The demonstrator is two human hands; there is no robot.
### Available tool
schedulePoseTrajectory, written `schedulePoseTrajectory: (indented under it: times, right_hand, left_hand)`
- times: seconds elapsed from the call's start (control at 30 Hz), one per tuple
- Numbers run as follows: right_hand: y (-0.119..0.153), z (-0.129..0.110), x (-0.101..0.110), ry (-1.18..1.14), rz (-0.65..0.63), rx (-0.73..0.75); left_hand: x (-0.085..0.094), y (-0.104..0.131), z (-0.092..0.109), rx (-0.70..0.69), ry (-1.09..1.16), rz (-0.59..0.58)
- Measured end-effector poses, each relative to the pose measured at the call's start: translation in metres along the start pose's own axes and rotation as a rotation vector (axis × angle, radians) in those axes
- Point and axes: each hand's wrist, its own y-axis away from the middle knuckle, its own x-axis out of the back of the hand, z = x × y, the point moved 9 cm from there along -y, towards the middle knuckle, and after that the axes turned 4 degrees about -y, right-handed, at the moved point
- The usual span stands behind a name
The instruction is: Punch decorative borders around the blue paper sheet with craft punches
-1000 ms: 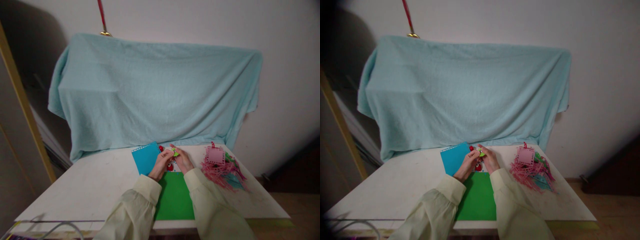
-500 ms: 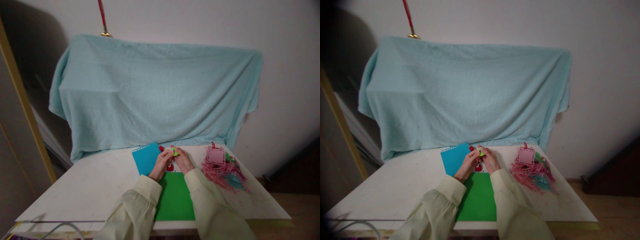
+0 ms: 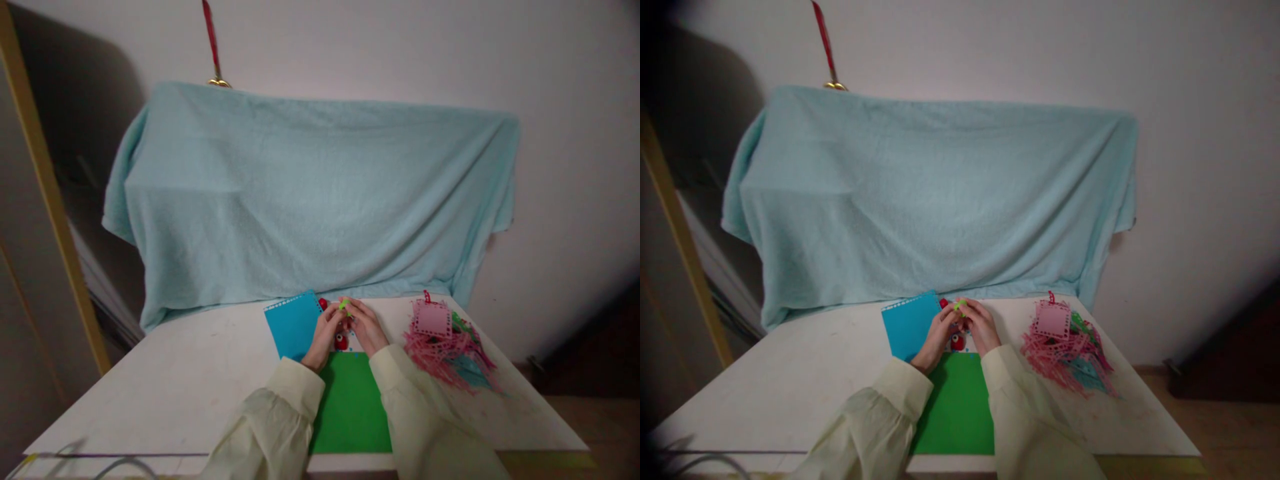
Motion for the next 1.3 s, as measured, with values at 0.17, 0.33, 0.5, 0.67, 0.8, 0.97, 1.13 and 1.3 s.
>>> schedulePoseTrajectory:
  times: [0.17,0.33,0.5,0.67,0.8,0.97,1.13,1.3]
  right_hand:
    - [0.001,0.002,0.001,0.049,-0.007,0.005]
    - [-0.001,0.005,0.005,0.060,0.000,0.001]
    - [-0.003,0.005,0.010,0.052,0.021,0.006]
    - [-0.001,0.003,0.011,0.085,0.022,0.009]
    - [0.000,0.002,0.009,0.117,0.021,0.007]
    - [0.000,0.001,0.006,0.078,0.029,0.008]
    - [-0.001,0.006,0.013,0.085,0.071,-0.017]
    - [0.000,0.011,0.016,0.104,0.090,-0.026]
  left_hand:
    - [0.002,-0.002,-0.005,0.020,0.014,0.004]
    - [0.001,-0.005,-0.012,0.024,0.029,-0.013]
    - [0.000,-0.007,-0.017,0.056,0.011,-0.024]
    - [-0.005,-0.004,-0.012,0.043,-0.033,-0.066]
    - [-0.007,-0.002,-0.008,-0.008,-0.063,-0.080]
    - [-0.004,-0.003,-0.008,-0.079,-0.038,-0.050]
    - [0.009,-0.002,-0.008,-0.117,-0.078,0.085]
    - [0.016,-0.001,-0.006,-0.120,-0.126,0.157]
